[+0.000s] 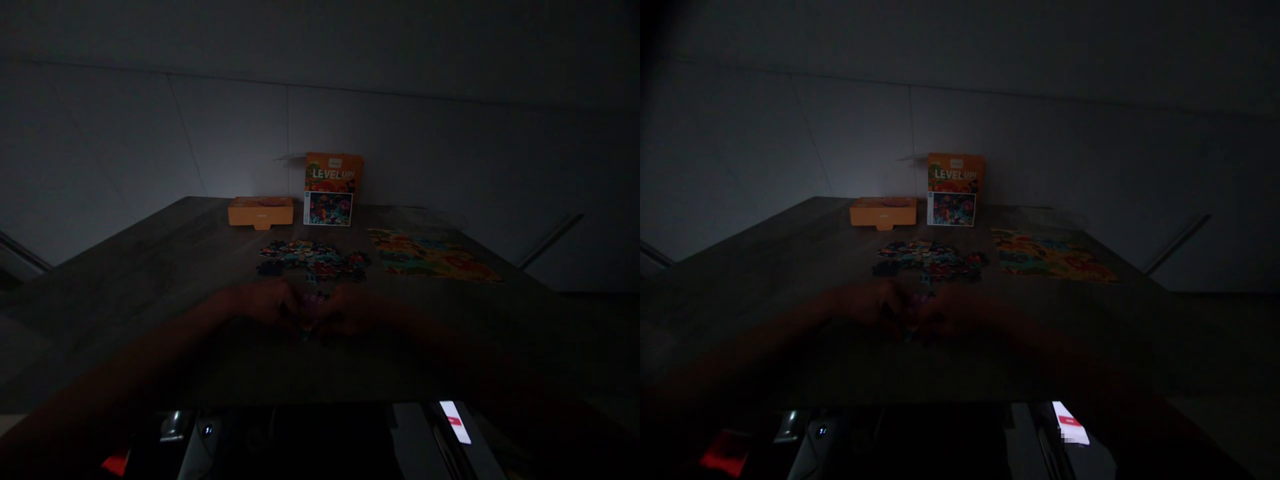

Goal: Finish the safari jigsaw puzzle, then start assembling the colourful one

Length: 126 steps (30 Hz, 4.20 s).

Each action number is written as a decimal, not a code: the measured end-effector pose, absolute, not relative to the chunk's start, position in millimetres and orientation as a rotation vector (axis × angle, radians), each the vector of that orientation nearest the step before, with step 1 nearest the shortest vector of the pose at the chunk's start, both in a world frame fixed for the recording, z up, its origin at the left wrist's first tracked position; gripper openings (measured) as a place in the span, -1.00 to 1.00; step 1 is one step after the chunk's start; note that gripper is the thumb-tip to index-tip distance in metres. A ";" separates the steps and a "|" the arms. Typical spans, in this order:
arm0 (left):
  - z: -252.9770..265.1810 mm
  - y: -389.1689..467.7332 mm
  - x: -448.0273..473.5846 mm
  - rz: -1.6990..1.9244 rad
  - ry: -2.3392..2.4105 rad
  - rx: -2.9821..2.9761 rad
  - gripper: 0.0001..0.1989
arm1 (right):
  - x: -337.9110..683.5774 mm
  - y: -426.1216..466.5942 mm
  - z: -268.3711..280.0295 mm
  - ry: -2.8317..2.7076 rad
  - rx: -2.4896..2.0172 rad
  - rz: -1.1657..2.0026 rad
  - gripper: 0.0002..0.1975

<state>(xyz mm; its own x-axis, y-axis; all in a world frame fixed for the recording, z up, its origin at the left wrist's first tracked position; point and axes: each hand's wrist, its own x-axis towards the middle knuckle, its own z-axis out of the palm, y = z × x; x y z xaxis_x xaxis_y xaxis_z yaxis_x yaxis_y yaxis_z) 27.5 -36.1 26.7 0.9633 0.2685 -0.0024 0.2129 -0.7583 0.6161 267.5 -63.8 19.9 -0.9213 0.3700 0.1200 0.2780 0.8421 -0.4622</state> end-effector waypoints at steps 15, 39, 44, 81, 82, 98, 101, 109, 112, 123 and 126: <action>27.2 -31.4 22.3 0.128 0.366 2.380 -0.76 | 268.5 -65.2 20.0 -2.799 -0.559 0.644 -0.75; 27.8 -29.8 22.2 0.081 0.386 2.480 -0.77 | 268.6 -62.0 23.0 -2.751 -0.677 0.697 -0.74; 28.9 -30.7 22.4 0.085 0.396 2.473 -0.74 | 270.6 -53.9 15.7 -2.730 -0.779 0.564 -0.79; 21.4 -27.2 27.7 0.406 0.466 2.888 -0.80 | 281.7 -6.8 -16.6 -2.227 -1.280 0.014 -0.63; 21.5 -27.3 27.7 0.407 0.473 2.895 -0.79 | 281.9 -6.6 -16.5 -2.233 -1.276 0.003 -0.66; 15.8 -25.6 26.5 0.331 0.765 2.970 -0.62 | 282.5 -5.3 -21.5 -2.259 -1.161 -0.009 -0.65; 15.5 -25.3 27.4 0.320 0.758 2.979 -0.60 | 282.4 -5.7 -21.6 -2.265 -1.181 -0.001 -0.63; 15.6 -24.4 28.0 0.387 0.732 2.945 -0.63 | 282.9 -5.6 -21.1 -2.277 -1.177 -0.003 -0.72; 16.0 -22.9 27.3 0.416 0.722 2.957 -0.67 | 282.0 -8.0 -19.0 -2.256 -1.126 -0.004 -0.71; 16.3 -18.7 27.3 0.938 0.764 2.838 -0.88 | 270.5 -26.4 -2.4 -2.196 -0.879 -0.060 -0.72; 13.8 -17.0 26.9 1.016 0.830 2.813 -0.89 | 269.2 -28.9 -1.3 -2.191 -0.862 -0.067 -0.73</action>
